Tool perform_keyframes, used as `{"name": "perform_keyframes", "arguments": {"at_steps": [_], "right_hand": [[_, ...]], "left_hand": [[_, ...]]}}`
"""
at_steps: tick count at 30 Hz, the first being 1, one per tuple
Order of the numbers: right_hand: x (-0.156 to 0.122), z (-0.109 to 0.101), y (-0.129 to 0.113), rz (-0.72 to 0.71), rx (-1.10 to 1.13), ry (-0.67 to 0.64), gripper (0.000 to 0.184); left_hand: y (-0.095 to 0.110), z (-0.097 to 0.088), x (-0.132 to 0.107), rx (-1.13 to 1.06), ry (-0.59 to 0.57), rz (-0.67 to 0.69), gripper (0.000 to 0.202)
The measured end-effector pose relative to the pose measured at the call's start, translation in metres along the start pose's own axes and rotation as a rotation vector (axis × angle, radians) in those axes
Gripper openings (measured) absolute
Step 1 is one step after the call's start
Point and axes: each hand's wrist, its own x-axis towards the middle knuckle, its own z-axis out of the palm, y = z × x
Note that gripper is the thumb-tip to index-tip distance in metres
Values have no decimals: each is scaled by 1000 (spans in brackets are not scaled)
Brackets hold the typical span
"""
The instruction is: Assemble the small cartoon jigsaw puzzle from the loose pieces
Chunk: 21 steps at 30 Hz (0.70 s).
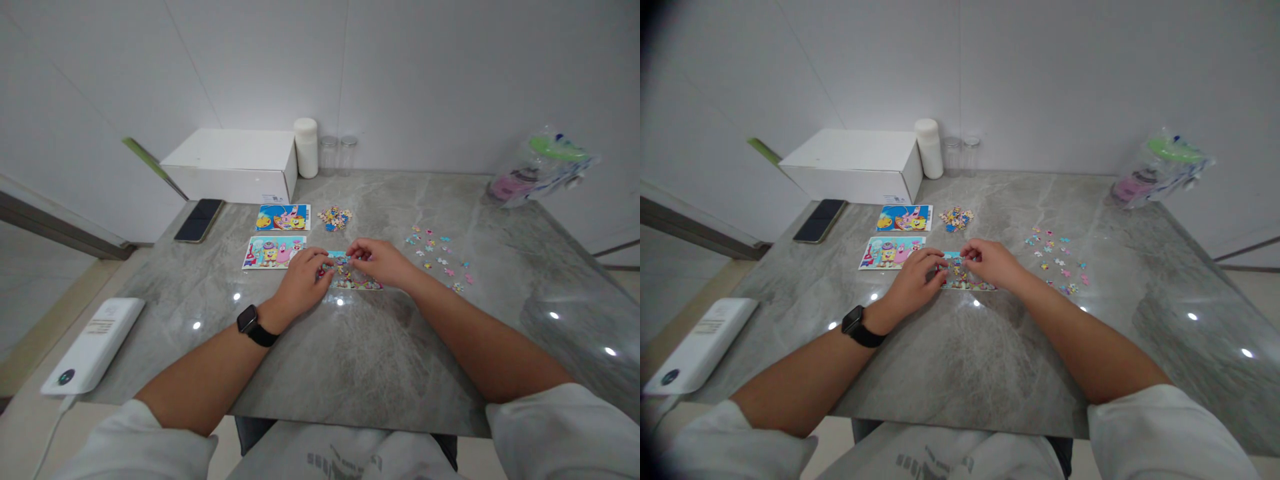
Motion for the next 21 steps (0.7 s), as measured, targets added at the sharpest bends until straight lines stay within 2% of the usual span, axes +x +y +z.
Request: {"name": "perform_keyframes", "arguments": {"at_steps": [3, 7, 11, 14, 17, 19, 21], "right_hand": [[-1, 8, -2, -11, 169, -20, 16], [-5, 16, -7, -25, 212, -27, 19], [-7, 8, -12, -63, 73, -4, 25], [-6, -10, -12, -96, -132, 174, 32], [-5, -26, -10, -99, -230, 331, 34], [-6, -30, -10, -132, -240, 340, 34], [-7, -28, -12, -197, -240, 272, 35]], "left_hand": [[0, 0, 2, -106, 25, -45, 9], [-1, 0, 4, -206, 44, -98, 9], [-1, -1, 5, -227, 45, -123, 10], [-1, -1, 4, -221, 57, -145, 12], [-1, -1, 4, -223, 61, -158, 12], [-3, 0, 5, -228, 61, -161, 12], [-4, 0, 5, -225, 57, -159, 13]]}}
